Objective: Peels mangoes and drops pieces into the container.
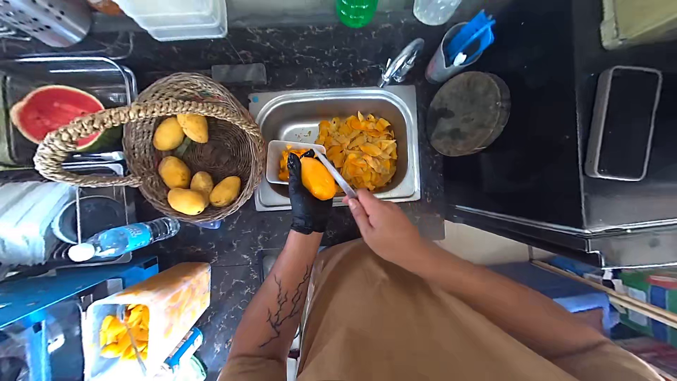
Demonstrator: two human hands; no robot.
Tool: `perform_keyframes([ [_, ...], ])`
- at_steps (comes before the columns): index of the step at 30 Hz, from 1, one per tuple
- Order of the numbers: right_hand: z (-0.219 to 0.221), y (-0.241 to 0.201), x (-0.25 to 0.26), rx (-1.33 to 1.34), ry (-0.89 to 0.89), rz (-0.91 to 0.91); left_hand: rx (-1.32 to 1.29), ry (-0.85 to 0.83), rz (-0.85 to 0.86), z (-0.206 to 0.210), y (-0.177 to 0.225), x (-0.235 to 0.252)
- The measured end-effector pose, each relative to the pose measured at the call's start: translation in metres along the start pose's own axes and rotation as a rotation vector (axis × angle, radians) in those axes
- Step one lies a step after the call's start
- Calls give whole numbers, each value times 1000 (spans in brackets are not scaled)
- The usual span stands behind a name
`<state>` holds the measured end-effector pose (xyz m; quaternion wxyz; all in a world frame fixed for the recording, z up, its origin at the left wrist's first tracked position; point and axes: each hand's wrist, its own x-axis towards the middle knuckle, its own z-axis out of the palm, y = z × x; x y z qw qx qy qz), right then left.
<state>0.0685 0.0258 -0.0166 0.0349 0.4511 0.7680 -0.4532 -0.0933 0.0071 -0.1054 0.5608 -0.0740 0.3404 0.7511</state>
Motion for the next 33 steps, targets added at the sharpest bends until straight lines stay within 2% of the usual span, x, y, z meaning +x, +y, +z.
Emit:
perform_keyframes([
  [7,25,-11,18,-278,-68,39,87,-154,120,3,4,-9],
  [12,22,-13,16,-216,-48,-37,47,19,74,0,16,-8],
  [15,31,-14,20,-235,-116,-46,44,-36,82,1,17,-9],
  [17,28,-13,22,-215,-133,-34,63,-65,55,-3,17,-8],
  [20,15,-9,12,-136,-55,-101,16,-67,-32,-15,33,-4],
  [22,15,-2,10,-150,-40,-160,-78,-191,-132,-25,44,-2],
  [26,28,6,16,-253,-206,-109,-27,-321,-239,-22,38,-14],
  [33,8,13,-3,-178,19,-157,-102,-317,-274,-30,35,-12],
])
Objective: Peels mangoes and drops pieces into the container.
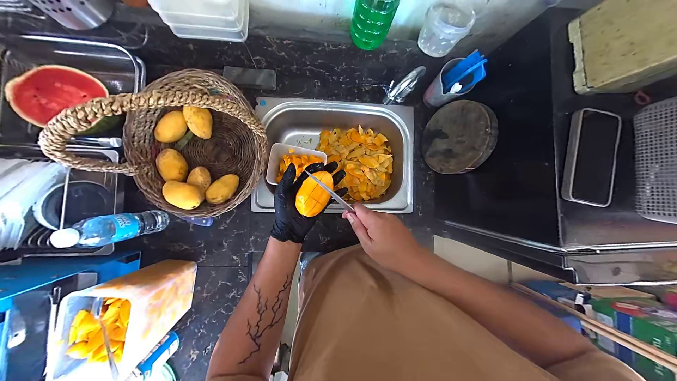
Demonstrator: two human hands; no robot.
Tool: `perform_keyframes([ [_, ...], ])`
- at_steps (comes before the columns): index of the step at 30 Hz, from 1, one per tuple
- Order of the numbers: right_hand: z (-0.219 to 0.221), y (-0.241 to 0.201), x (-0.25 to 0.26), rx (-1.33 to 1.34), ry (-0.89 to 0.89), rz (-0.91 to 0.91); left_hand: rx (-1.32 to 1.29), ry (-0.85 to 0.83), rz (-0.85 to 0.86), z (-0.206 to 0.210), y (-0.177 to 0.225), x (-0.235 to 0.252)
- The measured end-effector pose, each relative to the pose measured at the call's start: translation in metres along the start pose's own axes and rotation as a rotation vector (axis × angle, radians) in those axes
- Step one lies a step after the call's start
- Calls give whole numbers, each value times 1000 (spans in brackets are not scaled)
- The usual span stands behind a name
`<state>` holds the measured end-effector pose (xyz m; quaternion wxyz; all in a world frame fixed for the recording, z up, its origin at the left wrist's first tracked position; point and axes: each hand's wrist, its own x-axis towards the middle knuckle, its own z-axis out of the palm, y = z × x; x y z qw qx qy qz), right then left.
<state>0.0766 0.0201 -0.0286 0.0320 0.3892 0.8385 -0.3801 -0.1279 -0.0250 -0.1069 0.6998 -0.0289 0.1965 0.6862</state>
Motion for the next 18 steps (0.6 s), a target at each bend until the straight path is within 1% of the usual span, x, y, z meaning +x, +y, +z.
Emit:
perform_keyframes([
  [2,-8,7,-3,59,47,39,67,26,-4,2,0,-6],
  [4,-21,19,-8,172,69,94,157,21,22,2,0,-9],
  [6,-37,35,-13,251,-9,184,270,6,32,2,0,-11],
  [8,-50,48,-19,238,-108,240,396,-33,16,0,0,-10],
  [13,-63,58,-36,125,-249,252,599,-75,-45,16,-4,2],
  [15,-65,61,-39,92,-228,330,597,-94,-77,20,-8,5],
  [18,-70,67,-46,46,-121,434,589,-87,-104,21,-10,8],
])
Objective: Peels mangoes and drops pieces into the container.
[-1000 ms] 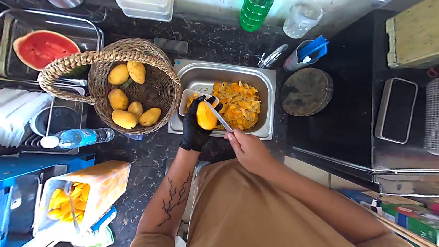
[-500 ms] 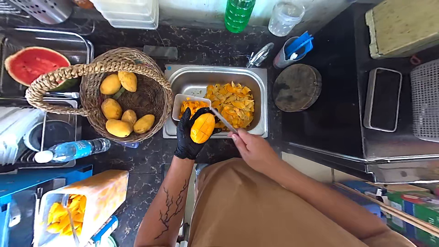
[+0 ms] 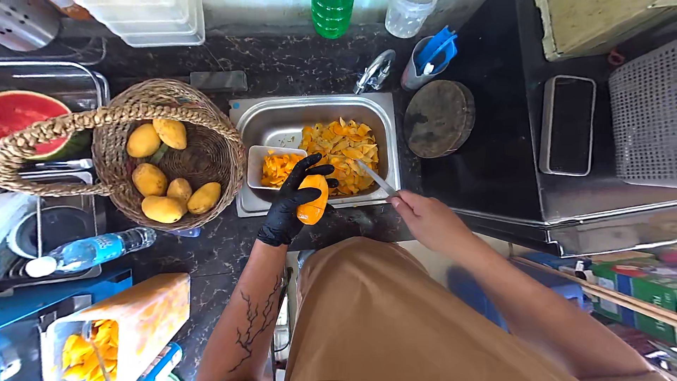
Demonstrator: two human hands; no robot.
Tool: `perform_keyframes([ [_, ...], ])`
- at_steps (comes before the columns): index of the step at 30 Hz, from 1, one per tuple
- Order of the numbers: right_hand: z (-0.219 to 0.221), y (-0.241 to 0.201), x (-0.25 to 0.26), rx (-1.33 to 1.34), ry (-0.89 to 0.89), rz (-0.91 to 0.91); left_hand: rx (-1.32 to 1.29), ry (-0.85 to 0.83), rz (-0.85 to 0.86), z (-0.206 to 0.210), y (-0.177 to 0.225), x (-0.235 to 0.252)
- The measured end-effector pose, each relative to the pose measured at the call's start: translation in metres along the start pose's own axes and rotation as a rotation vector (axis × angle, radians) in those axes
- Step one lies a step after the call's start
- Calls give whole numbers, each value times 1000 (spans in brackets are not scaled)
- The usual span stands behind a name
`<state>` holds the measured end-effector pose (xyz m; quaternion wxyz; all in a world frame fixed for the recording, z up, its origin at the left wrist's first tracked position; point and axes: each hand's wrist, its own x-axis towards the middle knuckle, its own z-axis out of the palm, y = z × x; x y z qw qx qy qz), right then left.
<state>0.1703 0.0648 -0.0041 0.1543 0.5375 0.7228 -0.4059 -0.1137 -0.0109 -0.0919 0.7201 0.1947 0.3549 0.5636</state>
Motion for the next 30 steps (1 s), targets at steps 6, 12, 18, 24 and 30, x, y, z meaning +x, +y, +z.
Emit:
perform_keyframes([
  [6,19,-5,-6,168,62,-299,-315,115,-49,8,-9,4],
  [12,52,-54,11,-76,63,-318,-501,60,-32,11,-13,9],
  [18,67,-61,37,-111,-3,-381,-462,125,39,8,-14,-9],
  [24,73,-68,63,137,-116,-370,-654,589,142,-31,-20,0],
  [30,87,-83,80,-43,-18,-524,-743,615,161,-40,-14,-7],
])
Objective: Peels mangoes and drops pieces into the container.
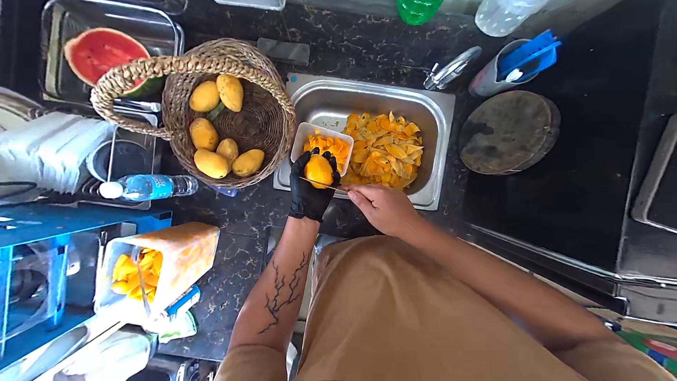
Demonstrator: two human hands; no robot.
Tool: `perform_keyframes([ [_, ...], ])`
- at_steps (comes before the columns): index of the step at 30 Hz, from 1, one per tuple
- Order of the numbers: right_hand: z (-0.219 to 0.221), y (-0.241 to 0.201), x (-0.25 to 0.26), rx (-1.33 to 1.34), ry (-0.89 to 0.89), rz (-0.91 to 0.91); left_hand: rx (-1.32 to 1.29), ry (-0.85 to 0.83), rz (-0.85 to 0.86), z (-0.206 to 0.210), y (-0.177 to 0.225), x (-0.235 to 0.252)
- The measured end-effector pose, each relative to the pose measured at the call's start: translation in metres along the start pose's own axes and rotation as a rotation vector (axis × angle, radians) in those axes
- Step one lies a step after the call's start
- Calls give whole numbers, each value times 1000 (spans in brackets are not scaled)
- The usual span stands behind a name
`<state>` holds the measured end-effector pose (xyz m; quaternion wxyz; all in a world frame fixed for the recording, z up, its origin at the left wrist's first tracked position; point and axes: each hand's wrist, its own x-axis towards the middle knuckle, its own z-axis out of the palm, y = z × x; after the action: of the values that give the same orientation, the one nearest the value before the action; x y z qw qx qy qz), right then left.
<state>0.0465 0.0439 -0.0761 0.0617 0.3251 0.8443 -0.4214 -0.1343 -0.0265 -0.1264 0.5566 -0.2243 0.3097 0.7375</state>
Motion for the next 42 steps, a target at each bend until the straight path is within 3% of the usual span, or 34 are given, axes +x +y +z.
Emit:
perform_keyframes([
  [1,1,0,4,-13,-7,-8,4,3,2,-5,0,-2],
  [3,2,4,13,-44,-16,-24,-23,-191,-14,-40,-2,3],
  [7,7,10,30,-84,-14,-36,-66,45,-70,8,11,1],
  [15,22,19,69,-135,10,5,75,-31,85,-27,2,24],
  [18,21,22,83,-94,-54,74,-19,85,160,-13,4,39],
  [22,14,23,99,39,-211,253,-43,20,156,-22,6,38],
  [25,16,29,106,67,-268,285,63,22,148,-24,8,44],
  [32,21,23,112,-66,-182,265,175,265,193,0,7,45],
  [42,27,19,121,-130,-146,276,78,325,239,17,9,43],
])
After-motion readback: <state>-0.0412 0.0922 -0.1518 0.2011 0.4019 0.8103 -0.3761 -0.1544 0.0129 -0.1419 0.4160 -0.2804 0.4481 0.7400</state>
